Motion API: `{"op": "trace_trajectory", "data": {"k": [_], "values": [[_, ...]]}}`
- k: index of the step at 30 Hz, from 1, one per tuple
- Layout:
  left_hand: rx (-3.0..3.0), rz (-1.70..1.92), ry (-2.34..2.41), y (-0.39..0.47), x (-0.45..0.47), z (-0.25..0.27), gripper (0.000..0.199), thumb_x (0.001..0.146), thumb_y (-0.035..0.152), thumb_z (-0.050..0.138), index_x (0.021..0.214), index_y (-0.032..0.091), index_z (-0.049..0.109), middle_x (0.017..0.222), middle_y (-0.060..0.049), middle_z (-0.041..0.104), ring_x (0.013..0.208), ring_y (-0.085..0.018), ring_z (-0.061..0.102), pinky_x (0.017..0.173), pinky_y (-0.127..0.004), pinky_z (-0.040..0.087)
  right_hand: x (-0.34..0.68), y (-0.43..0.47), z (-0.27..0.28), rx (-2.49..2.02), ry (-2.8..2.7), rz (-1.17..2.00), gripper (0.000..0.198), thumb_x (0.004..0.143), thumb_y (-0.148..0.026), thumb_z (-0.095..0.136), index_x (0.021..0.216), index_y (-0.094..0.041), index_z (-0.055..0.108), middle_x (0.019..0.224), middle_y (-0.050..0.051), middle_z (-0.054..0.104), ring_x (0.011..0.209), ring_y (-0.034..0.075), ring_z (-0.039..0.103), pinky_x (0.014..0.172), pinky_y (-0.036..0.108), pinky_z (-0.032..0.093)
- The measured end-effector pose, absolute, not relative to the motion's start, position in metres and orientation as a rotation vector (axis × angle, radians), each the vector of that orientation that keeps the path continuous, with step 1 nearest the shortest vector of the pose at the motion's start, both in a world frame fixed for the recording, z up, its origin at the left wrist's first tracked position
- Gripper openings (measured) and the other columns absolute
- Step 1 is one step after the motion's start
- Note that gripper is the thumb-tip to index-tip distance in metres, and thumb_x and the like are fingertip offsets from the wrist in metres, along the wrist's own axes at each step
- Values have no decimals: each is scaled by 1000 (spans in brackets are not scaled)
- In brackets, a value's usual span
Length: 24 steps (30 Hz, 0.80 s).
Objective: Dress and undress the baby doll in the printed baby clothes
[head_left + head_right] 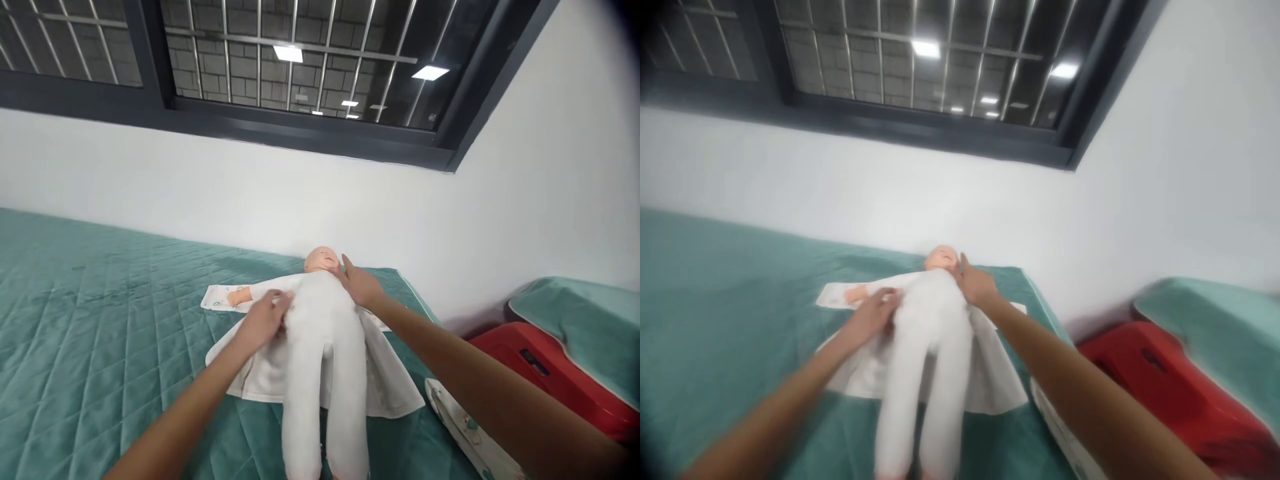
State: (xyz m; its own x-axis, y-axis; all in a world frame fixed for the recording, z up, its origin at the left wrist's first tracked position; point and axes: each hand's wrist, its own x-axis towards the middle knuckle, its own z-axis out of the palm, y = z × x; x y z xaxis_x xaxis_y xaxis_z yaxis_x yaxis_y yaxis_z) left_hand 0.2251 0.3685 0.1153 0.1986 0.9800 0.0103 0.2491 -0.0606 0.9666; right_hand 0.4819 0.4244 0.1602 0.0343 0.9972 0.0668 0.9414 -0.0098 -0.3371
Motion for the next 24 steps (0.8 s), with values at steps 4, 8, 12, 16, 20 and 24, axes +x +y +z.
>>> {"op": "trace_trajectory", "data": {"k": [4,8,12,16,20,24], "values": [[1708,1084,1653,399,210,129,44,92,54,38,75,20,60,58,-1,63,63,-18,61,65,-28,39,442,410,181,-1826,-2074,-142,54,101,-45,32,147,-18,33,129,15,55,115,28,54,90,37,44],[1943,1021,1836,397,217,111,36,96,41,36,83,20,62,78,-4,70,78,-20,63,67,-28,37,375,411,177,-1566,-2538,-240,51,93,-32,48,141,-19,39,139,12,46,125,27,44,99,38,40],[2314,635,1803,387,222,88,22,91,24,41,93,17,62,97,-10,69,92,-24,63,72,-32,42,331,427,150,-1713,-2699,-193,42,88,-21,53,129,-14,52,125,17,57,116,32,51,97,47,39],[2474,507,1825,386,220,84,23,88,23,46,104,14,60,109,-15,63,107,-30,56,84,-39,46,325,439,136,-1787,-2684,-179,30,88,-18,50,116,-11,59,118,20,60,111,35,54,93,50,40],[2415,515,1904,387,215,88,24,92,27,43,105,15,60,111,-14,62,110,-32,55,85,-43,47,339,434,149,-1769,-2677,-129,29,87,-24,56,114,-15,61,117,16,62,110,32,55,91,44,42],[2290,542,1907,390,203,87,26,95,25,37,101,17,61,106,-12,66,104,-28,60,76,-35,47,359,421,166,-1733,-2653,-40,33,88,-40,60,116,-23,62,116,9,65,106,26,59,81,32,44]]}}
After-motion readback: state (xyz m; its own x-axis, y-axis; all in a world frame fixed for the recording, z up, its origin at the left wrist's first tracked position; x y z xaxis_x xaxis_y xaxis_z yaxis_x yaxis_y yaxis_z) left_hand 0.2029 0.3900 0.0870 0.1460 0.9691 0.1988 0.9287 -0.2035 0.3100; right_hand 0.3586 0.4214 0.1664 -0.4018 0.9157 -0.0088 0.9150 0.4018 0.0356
